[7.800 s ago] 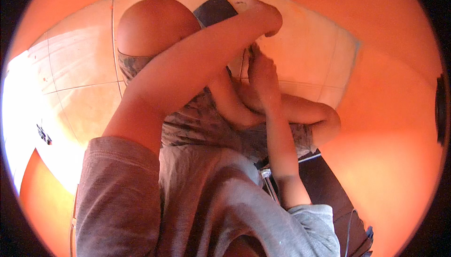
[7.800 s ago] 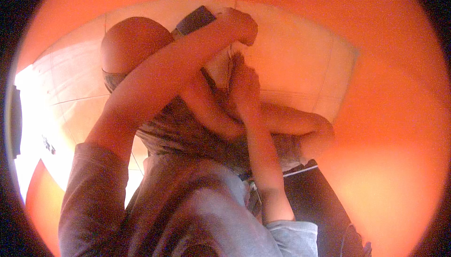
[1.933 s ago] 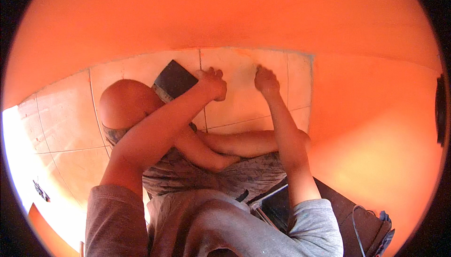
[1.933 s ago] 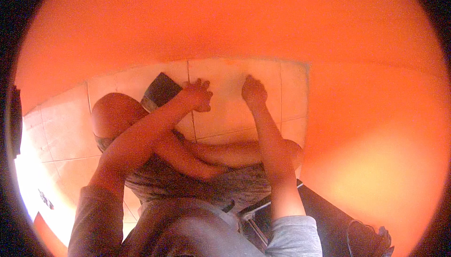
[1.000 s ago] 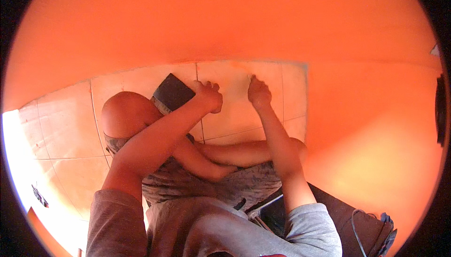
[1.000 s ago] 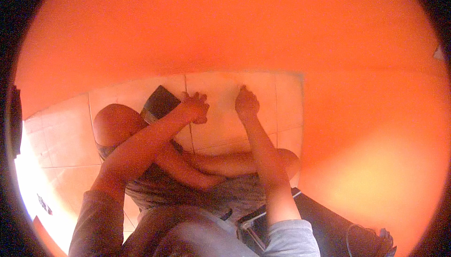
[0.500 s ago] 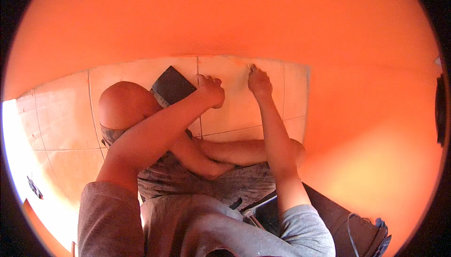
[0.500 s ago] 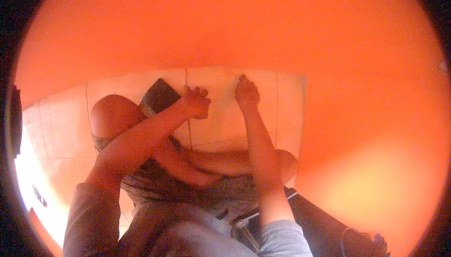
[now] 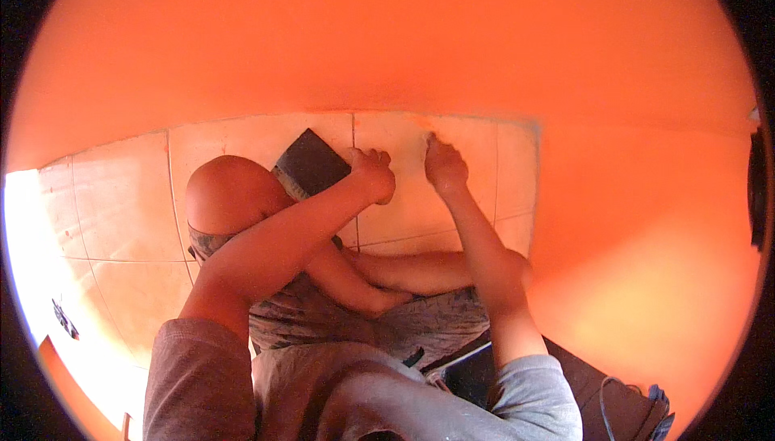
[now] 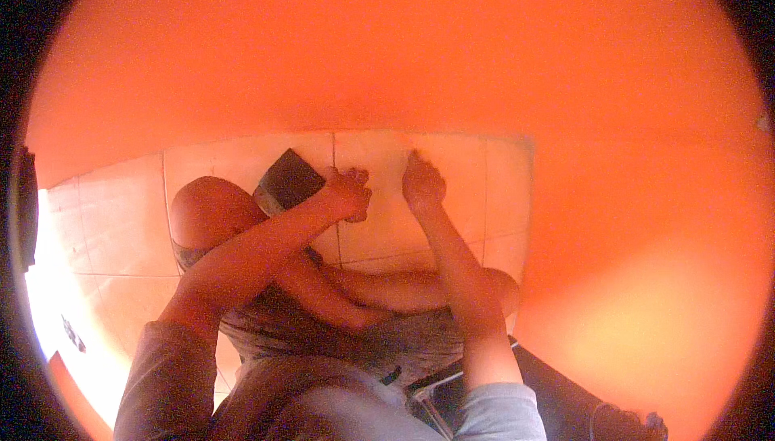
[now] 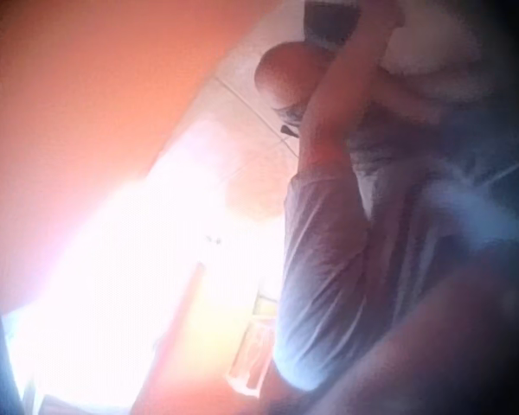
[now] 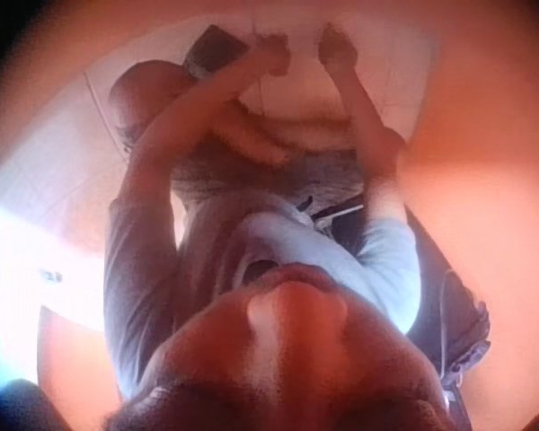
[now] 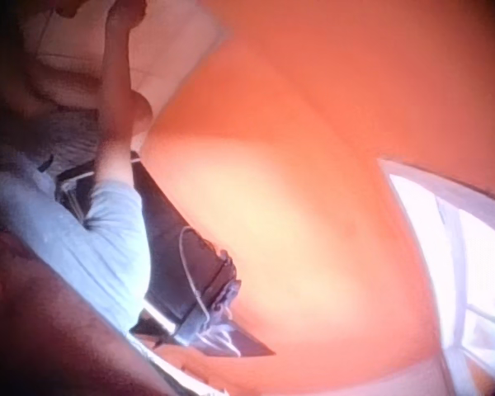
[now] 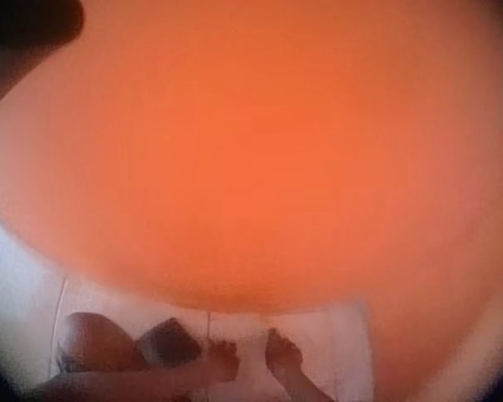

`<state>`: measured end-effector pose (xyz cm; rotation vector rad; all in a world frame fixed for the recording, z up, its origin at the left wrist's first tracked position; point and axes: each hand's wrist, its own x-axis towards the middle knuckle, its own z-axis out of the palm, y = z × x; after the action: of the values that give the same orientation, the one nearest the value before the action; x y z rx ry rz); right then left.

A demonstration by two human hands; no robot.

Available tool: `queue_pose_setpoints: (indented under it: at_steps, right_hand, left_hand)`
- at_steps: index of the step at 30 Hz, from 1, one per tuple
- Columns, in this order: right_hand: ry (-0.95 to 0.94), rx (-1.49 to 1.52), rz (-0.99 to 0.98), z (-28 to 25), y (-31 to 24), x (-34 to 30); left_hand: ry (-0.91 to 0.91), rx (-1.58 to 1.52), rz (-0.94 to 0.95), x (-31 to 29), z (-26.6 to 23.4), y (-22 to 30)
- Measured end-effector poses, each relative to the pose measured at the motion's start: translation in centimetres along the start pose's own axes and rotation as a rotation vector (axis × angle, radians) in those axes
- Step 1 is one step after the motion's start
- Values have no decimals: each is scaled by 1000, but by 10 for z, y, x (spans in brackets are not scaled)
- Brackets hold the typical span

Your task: The person sits on the floor and uses a small brush and a sanding block to scrub and scrape the grout lines between floor tiles. The person repeatedly scrubs the same areas and occasionally wipes the surface with their hand.

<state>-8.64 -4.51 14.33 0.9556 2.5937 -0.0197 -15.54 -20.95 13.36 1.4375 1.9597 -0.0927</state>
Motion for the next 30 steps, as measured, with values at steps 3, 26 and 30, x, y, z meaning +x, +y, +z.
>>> queue_pose_setpoints:
  at_steps: [3,26,30]
  right_hand:
    - [10,35,-19,-3,1,-3]
    - [-86,65,28,-19,4,12]
    - [44,41,-42,-15,-13,-13]
  left_hand:
    - [-35,-43,-13,7,-10,-4]
    - [-22,-75,11,9,-2,-5]
    - [-39,-82,-54,10,-15,-7]
